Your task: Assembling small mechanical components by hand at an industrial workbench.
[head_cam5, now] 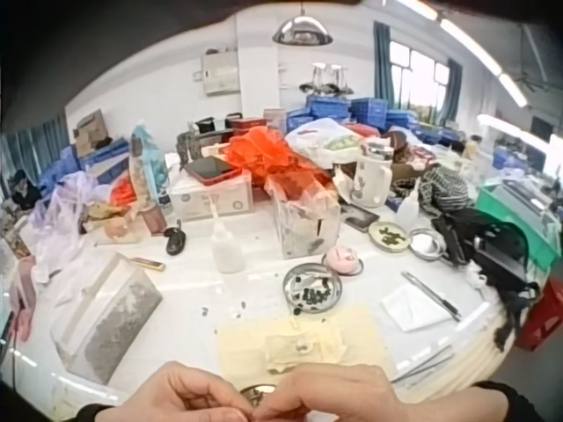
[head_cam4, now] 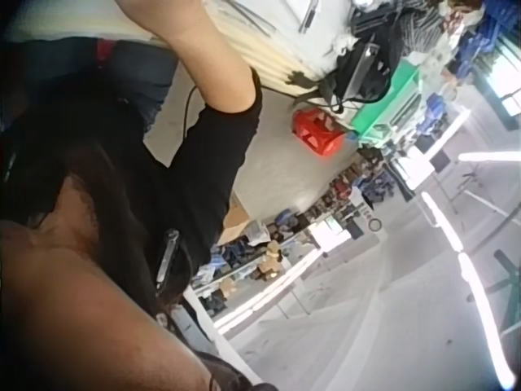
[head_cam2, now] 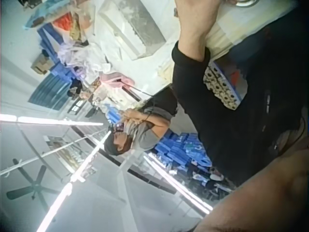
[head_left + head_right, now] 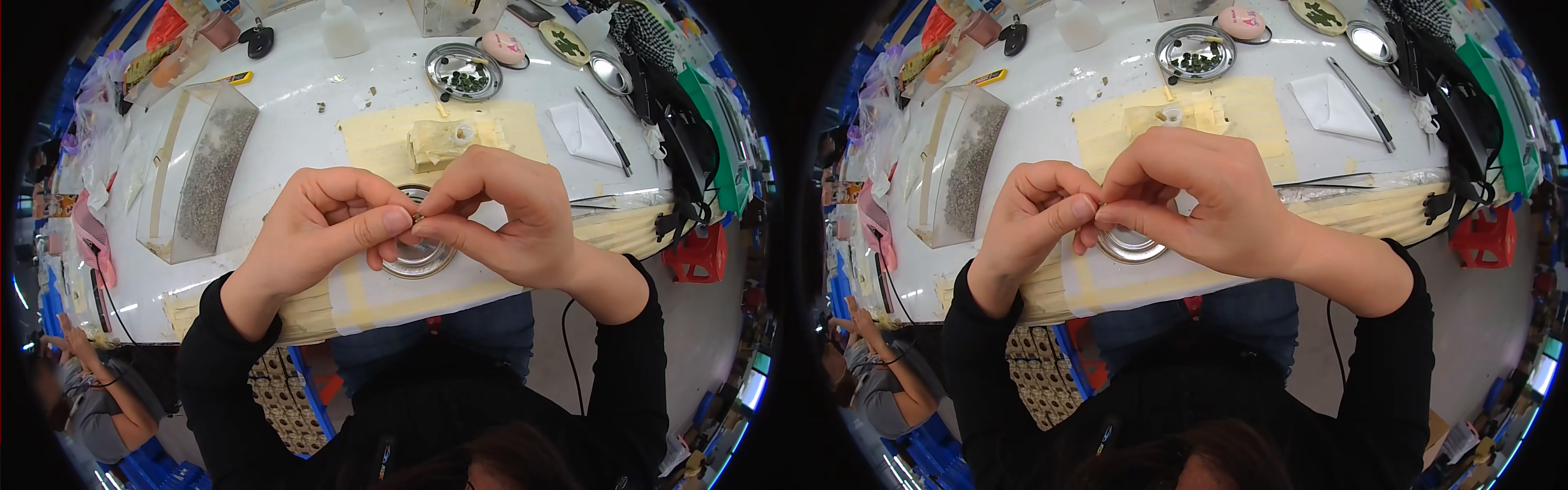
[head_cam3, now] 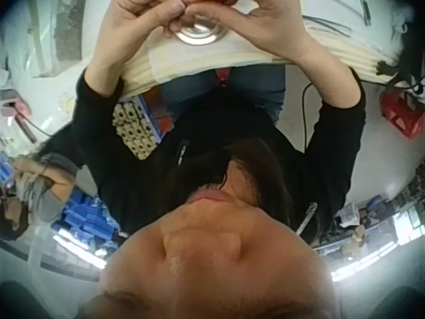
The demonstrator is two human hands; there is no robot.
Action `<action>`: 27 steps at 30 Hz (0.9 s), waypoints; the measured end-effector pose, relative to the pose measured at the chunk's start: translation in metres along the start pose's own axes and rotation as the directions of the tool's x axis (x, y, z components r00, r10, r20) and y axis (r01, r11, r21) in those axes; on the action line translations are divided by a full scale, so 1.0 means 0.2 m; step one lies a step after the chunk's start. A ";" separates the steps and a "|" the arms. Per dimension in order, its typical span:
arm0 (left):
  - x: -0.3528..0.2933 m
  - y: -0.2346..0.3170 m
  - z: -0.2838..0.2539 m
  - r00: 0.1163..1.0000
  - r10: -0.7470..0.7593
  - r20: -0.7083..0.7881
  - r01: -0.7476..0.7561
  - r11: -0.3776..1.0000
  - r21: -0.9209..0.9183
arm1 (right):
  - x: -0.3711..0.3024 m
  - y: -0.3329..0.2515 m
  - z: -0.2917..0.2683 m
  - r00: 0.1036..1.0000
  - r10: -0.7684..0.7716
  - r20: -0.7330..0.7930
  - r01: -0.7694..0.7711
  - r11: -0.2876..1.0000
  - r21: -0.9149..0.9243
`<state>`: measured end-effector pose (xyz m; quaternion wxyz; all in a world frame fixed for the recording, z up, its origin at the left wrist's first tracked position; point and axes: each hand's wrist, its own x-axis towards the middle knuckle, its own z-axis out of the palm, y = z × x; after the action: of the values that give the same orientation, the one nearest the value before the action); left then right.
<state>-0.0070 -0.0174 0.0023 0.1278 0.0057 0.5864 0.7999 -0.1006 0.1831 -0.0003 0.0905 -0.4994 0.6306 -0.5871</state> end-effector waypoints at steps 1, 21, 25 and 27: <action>0.00 0.00 0.00 1.000 -0.018 0.005 0.018 1.000 -0.005 | 0.00 0.00 0.00 0.999 -0.045 0.005 0.045 0.998 -0.032; 0.00 -0.01 0.06 0.648 0.708 0.280 -0.448 0.058 0.892 | 0.02 -0.03 -0.01 0.853 0.473 0.219 -0.518 0.721 0.461; 0.00 -0.01 0.06 0.621 0.709 0.334 -0.449 -0.028 0.893 | 0.01 -0.02 -0.01 0.877 0.430 0.216 -0.480 0.760 0.437; -0.01 -0.01 0.06 0.622 0.703 0.345 -0.448 -0.042 0.893 | 0.00 -0.01 -0.01 0.907 0.377 0.187 -0.420 0.810 0.409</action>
<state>-0.0034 -0.0060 0.0046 -0.3165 0.2387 0.8812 0.2575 -0.1006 0.1836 0.0024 0.3525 -0.3500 0.5668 -0.6572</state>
